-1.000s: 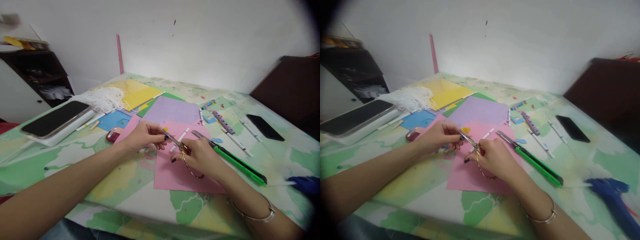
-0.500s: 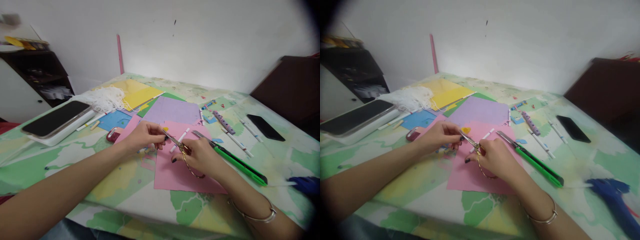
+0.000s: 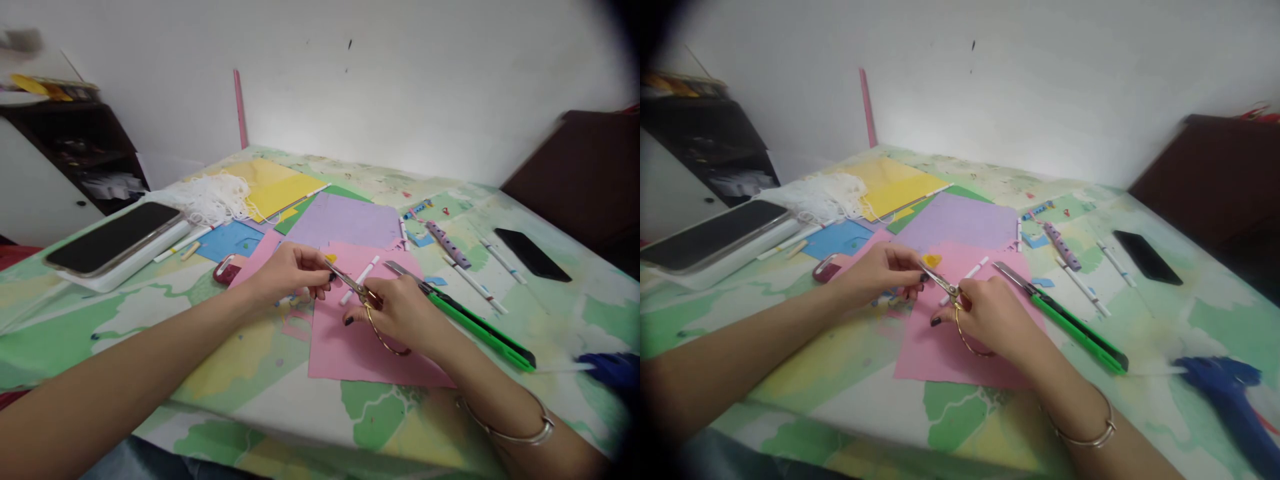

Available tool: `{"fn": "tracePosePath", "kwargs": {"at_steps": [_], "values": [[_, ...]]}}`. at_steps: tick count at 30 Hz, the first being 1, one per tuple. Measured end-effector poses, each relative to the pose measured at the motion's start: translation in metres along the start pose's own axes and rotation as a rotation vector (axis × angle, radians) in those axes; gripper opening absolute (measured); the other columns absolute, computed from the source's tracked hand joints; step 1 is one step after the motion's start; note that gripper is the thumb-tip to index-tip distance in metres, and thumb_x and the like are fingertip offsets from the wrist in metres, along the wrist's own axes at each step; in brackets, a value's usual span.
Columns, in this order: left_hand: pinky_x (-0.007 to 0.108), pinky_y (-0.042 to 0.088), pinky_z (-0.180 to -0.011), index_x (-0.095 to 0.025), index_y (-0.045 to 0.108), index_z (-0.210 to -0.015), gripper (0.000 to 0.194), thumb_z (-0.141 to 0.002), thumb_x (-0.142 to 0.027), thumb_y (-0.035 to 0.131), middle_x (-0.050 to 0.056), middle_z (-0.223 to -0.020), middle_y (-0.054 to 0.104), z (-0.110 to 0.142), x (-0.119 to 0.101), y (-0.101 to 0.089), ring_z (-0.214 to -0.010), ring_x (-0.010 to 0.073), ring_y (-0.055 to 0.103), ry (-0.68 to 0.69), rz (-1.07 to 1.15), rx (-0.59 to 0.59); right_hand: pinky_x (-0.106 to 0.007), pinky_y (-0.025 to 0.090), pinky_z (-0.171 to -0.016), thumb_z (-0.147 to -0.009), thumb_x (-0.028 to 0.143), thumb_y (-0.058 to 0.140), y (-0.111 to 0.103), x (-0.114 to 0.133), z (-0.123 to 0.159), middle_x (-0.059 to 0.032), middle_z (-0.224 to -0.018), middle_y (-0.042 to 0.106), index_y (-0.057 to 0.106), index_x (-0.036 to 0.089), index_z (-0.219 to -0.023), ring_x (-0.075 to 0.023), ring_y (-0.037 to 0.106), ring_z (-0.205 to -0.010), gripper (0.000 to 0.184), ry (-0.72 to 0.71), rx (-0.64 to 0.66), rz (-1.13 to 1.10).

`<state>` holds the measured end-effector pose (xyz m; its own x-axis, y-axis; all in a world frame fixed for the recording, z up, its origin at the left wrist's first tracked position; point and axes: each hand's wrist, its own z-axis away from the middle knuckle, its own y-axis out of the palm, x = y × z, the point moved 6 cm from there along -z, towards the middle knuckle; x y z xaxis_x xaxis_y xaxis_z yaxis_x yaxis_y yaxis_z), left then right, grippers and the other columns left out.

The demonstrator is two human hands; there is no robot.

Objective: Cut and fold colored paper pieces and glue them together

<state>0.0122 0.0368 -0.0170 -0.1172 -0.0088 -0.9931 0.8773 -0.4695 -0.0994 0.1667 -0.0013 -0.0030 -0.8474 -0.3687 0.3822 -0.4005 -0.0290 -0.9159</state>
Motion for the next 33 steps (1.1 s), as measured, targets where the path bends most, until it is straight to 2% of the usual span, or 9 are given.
{"fn": "tracePosePath", "kwargs": {"at_steps": [14, 33], "values": [[0.016, 0.038, -0.040, -0.011, 0.063, -0.070, 0.004, -0.066, -0.011, 0.061, -0.003, -0.050, 0.058, 0.0003, -0.0044, -0.0008, -0.043, 0.0066, 0.053, 0.002, -0.007, -0.033, -0.023, 0.023, -0.046, -0.069, 0.047, 0.070, -0.0015, -0.0001, -0.0001, 0.0046, -0.045, 0.041, 0.043, 0.018, -0.053, -0.0092, 0.032, -0.046, 0.043, 0.004, -0.002, 0.019], [0.018, 0.035, -0.037, -0.012, 0.061, -0.071, 0.002, -0.069, -0.013, 0.061, 0.000, -0.063, 0.061, -0.0002, -0.0020, -0.0024, -0.041, 0.0054, 0.046, 0.027, -0.004, -0.010, -0.023, 0.024, -0.048, -0.069, 0.054, 0.067, -0.0017, -0.0055, -0.0008, 0.0039, -0.046, 0.043, 0.045, 0.018, -0.055, -0.0095, 0.033, -0.047, 0.045, -0.027, 0.029, 0.055]]}}
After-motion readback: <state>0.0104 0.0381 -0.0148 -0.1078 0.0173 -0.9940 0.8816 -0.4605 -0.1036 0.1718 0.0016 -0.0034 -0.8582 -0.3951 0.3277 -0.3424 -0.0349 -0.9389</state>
